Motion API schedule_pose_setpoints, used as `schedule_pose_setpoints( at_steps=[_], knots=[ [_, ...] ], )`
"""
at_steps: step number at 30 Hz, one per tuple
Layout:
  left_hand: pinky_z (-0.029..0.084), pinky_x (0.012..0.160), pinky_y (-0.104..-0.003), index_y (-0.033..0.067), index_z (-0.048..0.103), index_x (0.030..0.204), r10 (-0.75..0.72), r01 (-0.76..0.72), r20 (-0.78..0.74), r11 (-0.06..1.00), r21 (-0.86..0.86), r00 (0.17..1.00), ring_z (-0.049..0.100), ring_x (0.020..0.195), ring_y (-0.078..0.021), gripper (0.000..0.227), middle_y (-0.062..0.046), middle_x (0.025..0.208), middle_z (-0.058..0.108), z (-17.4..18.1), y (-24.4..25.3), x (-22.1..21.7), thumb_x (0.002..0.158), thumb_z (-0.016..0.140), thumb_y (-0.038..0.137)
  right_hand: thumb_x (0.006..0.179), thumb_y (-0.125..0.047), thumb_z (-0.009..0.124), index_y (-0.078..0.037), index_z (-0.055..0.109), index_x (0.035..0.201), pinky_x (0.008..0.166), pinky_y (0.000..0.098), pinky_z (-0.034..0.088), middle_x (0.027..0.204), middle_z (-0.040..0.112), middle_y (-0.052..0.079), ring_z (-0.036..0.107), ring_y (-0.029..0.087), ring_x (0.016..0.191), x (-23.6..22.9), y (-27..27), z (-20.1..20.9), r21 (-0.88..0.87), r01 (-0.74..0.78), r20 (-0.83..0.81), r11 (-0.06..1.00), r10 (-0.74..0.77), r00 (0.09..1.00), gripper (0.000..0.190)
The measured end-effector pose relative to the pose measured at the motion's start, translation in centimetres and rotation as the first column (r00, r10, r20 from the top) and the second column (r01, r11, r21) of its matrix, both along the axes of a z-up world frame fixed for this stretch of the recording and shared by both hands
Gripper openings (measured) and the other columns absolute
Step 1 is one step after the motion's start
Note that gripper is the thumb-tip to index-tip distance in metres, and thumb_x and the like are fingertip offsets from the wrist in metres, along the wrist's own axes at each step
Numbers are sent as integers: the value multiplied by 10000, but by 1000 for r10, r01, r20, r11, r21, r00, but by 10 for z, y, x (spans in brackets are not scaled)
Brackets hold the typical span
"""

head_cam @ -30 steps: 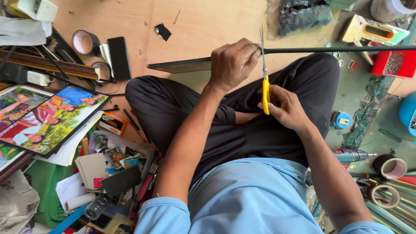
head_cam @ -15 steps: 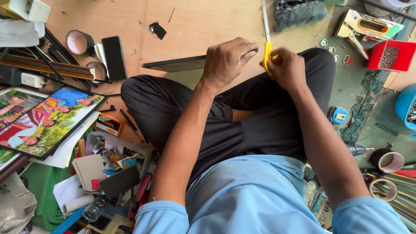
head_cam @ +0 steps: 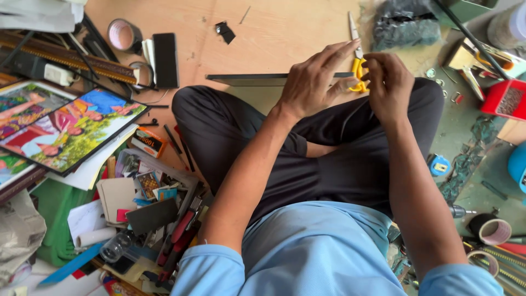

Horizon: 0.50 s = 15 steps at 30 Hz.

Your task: Cleaning a religious picture and assembling its frame using backing board, adhesive strips, and a hammer.

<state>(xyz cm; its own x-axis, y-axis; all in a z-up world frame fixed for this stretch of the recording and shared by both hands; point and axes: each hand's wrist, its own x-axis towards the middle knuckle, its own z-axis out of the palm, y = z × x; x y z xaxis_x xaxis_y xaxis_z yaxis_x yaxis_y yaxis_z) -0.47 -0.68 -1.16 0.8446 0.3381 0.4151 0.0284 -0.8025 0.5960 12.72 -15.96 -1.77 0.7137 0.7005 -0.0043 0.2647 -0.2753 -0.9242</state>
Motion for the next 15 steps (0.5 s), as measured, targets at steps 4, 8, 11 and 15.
schedule_pose_setpoints(
  at_steps=[4,8,11,15],
  knots=[
    [648,875,-267,201,334,1602,8,-7,37,999,-31,999,727,1217,-205,710,-29,1413,637,3,1,-1,1082,421,677,1101,-67,684,1,696,1261,853,300,549,1136,704,122,699,201,949,-20,-1,30,96,-163,192,982,142,971,175],
    [658,871,-279,178,345,1592,-1,-1,-29,996,-91,1000,740,1128,-177,758,-32,1353,663,-8,-2,1,1041,428,691,1073,-76,765,-26,758,1187,864,323,557,1100,712,146,728,261,999,-22,1,34,65,-197,382,978,158,911,125],
    [644,952,-307,217,322,1600,30,-29,53,999,-31,998,713,1205,-204,711,-26,1374,649,-7,-4,-6,1058,443,662,1032,-66,776,-38,768,1160,857,325,560,1084,725,139,736,263,980,-22,0,30,59,-182,359,982,149,921,131],
    [619,1000,-320,234,379,1582,9,-8,11,998,-65,1000,707,1177,-194,663,-11,1327,673,-9,1,-13,1042,588,557,1020,-46,783,-43,773,1151,841,326,565,1058,724,123,733,239,954,-20,1,25,30,-165,345,986,145,927,132]
  ],
)
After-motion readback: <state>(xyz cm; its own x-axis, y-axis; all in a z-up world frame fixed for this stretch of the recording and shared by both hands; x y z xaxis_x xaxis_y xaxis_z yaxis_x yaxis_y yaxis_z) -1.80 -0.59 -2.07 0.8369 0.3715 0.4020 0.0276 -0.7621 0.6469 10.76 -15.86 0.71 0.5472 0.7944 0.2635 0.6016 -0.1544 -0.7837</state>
